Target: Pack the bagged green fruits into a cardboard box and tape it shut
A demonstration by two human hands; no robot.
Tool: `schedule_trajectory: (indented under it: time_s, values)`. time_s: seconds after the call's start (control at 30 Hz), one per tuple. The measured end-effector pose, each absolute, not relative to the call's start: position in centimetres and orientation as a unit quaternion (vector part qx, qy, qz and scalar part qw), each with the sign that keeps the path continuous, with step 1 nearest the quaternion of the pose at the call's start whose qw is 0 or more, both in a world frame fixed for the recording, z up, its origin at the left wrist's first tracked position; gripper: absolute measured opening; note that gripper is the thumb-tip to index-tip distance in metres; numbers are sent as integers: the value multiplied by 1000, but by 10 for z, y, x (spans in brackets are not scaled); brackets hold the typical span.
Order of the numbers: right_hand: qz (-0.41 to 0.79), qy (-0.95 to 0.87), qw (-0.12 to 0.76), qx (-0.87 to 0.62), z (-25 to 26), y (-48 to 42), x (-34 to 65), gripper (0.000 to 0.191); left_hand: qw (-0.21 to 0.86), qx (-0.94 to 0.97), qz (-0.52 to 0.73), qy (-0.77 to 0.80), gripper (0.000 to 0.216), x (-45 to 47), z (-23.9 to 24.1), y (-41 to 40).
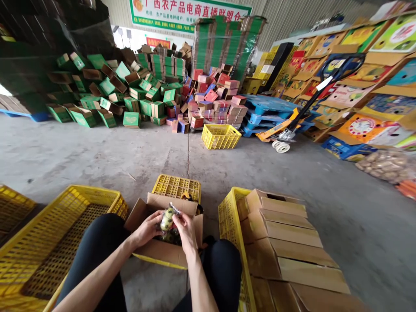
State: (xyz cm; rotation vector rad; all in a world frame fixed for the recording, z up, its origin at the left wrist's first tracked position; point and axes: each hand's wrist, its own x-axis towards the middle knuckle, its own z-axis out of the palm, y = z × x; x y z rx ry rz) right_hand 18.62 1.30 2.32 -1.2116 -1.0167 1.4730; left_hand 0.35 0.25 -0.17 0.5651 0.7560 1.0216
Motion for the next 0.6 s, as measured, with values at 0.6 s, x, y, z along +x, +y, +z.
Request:
schedule_trajectory:
  time_s: [0.6]
  values:
    - [625,-326,510,-493,27,18,196,57,588,395,508,489,67,-12,3,5]
